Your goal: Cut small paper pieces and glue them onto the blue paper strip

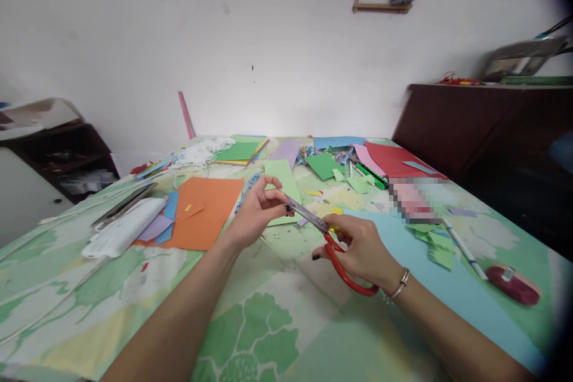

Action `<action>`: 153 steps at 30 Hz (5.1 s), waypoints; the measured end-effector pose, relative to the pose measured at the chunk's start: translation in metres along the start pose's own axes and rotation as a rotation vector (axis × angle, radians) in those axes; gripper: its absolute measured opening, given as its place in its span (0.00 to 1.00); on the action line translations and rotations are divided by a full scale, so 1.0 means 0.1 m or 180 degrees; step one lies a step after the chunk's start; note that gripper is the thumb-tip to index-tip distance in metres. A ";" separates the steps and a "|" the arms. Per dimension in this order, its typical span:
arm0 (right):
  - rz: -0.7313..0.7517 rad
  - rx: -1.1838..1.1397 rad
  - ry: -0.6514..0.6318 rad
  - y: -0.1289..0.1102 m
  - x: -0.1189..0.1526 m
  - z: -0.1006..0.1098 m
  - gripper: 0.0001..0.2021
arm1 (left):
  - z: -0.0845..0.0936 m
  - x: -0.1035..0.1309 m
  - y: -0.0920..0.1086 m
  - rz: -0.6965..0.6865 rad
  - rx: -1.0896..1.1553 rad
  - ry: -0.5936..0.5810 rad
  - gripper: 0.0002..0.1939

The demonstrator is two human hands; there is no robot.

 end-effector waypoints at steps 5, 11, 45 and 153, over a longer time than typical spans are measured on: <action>-0.0008 -0.0003 -0.0009 -0.01 0.00 -0.01 0.17 | 0.01 0.00 0.02 0.0098 -0.0140 -0.0062 0.16; -0.0042 -0.0035 0.0048 0.01 0.01 -0.06 0.17 | -0.07 0.01 -0.05 0.0051 -0.0146 0.0134 0.16; 0.0169 0.0200 -0.0129 -0.02 0.00 0.02 0.17 | 0.04 0.00 0.04 0.0476 -0.0438 -0.0110 0.23; -0.1003 -0.1903 -0.0613 -0.11 0.05 -0.19 0.10 | -0.19 0.02 -0.17 0.0211 0.0958 0.0517 0.14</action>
Point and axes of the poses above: each hand's wrist, its own x-axis away from the middle knuckle, its own z-axis out of the back of the hand, y = z × x, the point moved 1 cm from there along -x, towards the middle knuckle, and after that the axes turned 4 degrees about -z, right-handed, at the moved point
